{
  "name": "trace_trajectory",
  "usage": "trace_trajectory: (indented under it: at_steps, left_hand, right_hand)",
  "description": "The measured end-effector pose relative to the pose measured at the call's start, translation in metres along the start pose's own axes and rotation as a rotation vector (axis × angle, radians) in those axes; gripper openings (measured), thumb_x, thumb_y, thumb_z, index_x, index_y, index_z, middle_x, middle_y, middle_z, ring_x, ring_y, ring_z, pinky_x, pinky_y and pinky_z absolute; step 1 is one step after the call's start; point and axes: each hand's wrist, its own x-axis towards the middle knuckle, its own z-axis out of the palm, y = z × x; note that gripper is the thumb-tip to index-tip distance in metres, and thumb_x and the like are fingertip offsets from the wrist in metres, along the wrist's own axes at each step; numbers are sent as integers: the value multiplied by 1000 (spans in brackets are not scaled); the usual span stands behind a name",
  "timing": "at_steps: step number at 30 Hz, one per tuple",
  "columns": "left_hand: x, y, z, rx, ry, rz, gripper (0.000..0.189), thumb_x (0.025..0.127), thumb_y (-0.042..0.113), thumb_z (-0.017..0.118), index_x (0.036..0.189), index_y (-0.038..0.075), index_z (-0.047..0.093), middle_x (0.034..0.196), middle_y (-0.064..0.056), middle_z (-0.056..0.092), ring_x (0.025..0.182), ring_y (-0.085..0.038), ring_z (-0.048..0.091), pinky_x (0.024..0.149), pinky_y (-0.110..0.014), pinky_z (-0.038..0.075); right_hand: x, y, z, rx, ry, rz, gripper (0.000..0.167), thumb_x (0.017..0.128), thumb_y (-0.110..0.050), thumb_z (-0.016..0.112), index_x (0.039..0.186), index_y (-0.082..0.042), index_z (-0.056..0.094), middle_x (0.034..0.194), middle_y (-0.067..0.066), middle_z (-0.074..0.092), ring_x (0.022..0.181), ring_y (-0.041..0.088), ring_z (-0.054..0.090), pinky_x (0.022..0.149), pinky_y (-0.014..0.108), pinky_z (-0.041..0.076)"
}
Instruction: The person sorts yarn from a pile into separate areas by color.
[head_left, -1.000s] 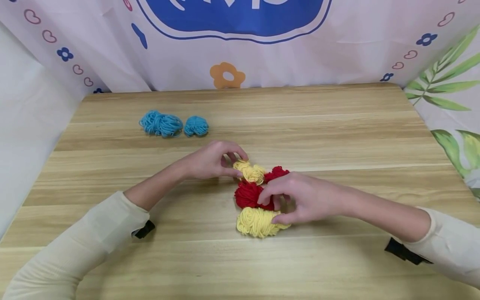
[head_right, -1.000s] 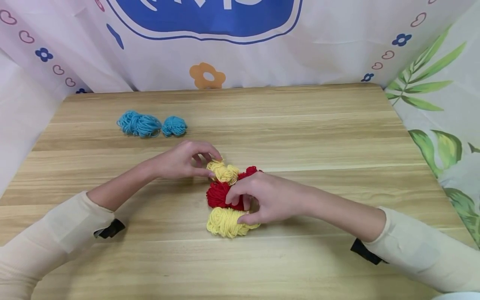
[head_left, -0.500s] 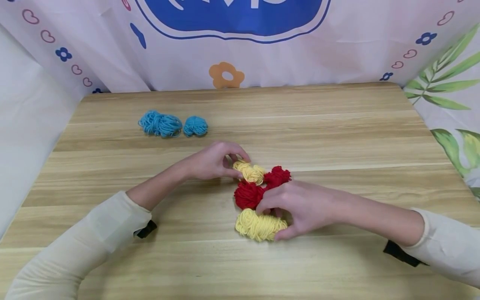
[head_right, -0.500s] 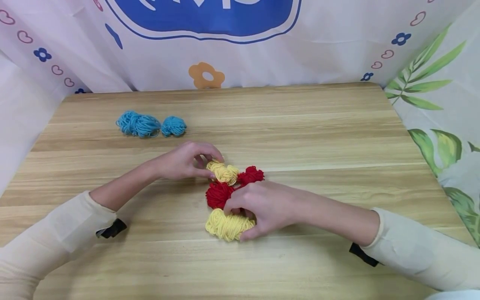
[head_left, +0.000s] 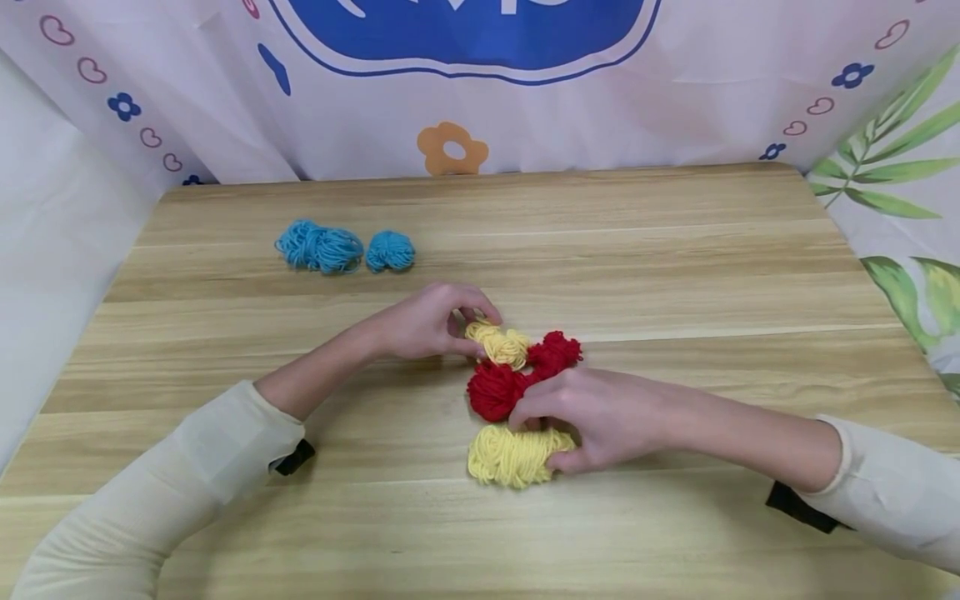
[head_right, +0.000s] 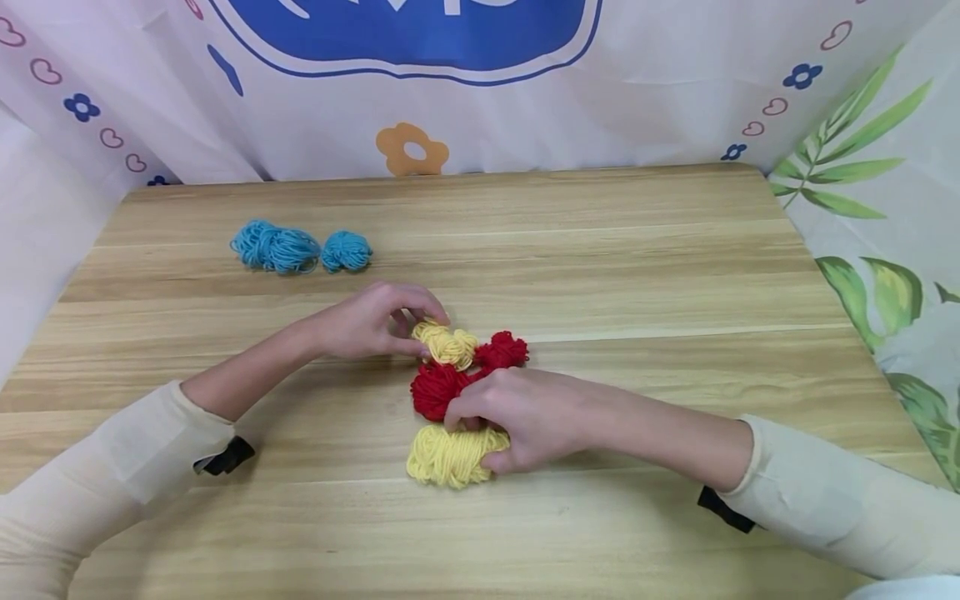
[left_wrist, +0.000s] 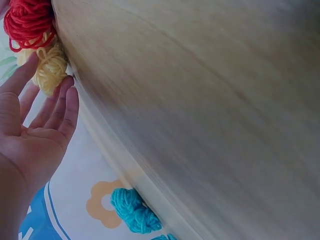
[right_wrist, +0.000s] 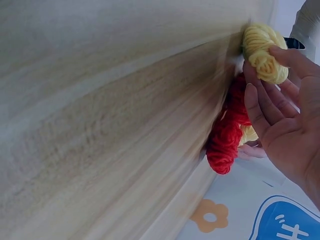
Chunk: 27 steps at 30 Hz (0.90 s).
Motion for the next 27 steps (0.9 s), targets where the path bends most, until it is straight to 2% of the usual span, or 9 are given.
trace_trajectory:
  at_steps: [16,27]
  left_hand:
    - [-1,0,-1,-9,7,11,37,86,11,87,119,4,74,118,-7,71,103,-22,65,82,-32,60]
    - [-1,-3,-1,-7,2,19,35,86,12,87,118,6,75,116,-5,72,102,-20,66,80,-29,59]
  right_hand:
    - [2,3,-11,91,4,-23,28,85,-6,83,110,-15,72,103,-13,67,92,3,58,84,24,55]
    - [2,9,-17,156,24,-34,24,87,-5,82,106,-17,72,102,-13,68,86,4,57,75,25,56]
